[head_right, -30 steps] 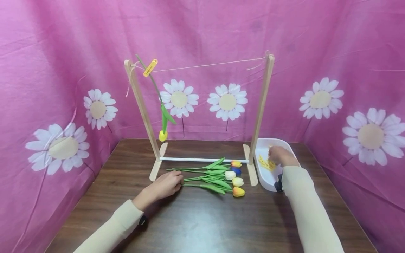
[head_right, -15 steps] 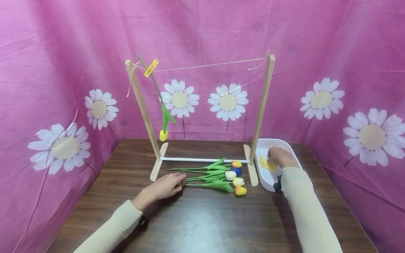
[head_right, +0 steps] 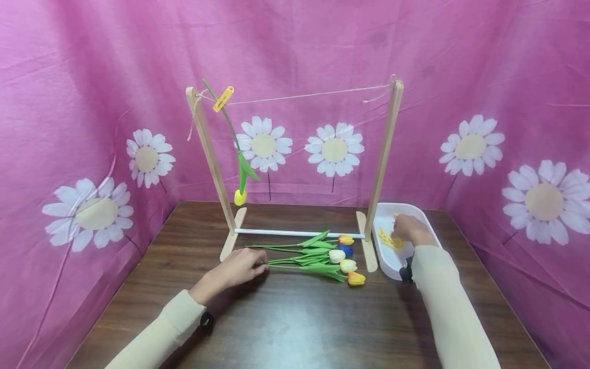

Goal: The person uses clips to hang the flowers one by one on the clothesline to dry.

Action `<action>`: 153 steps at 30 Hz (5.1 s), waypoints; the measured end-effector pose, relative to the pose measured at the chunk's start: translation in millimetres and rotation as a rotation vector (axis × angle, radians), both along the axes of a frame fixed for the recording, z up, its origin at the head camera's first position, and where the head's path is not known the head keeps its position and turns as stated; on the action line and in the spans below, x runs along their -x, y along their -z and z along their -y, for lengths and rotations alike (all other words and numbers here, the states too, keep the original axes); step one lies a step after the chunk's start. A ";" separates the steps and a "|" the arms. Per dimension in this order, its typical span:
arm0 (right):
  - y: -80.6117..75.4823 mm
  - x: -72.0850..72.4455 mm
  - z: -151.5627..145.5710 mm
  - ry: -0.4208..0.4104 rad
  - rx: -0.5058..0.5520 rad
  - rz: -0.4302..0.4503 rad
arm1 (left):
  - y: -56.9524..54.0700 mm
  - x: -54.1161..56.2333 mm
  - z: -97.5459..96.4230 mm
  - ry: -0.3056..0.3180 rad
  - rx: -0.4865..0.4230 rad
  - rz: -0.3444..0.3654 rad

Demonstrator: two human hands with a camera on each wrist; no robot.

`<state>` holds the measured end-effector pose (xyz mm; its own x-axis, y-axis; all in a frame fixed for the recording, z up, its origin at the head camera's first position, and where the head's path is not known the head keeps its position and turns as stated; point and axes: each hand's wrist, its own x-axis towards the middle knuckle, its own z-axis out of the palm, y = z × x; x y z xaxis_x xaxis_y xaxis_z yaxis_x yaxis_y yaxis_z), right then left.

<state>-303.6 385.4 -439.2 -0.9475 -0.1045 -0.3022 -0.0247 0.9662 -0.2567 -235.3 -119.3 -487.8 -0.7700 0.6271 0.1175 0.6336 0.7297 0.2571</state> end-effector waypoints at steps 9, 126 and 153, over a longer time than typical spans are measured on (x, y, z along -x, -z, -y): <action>-5.9 2.8 -4.1 0.024 0.016 -0.077 | -13.8 4.0 7.0 -0.005 -0.192 0.149; -205.9 -36.9 221.2 -0.311 0.648 -0.934 | -219.8 69.7 -36.5 -0.070 -1.196 -0.085; -286.8 -2.6 283.7 -0.088 1.205 -0.756 | -234.7 83.3 -34.5 -0.214 -1.113 -0.245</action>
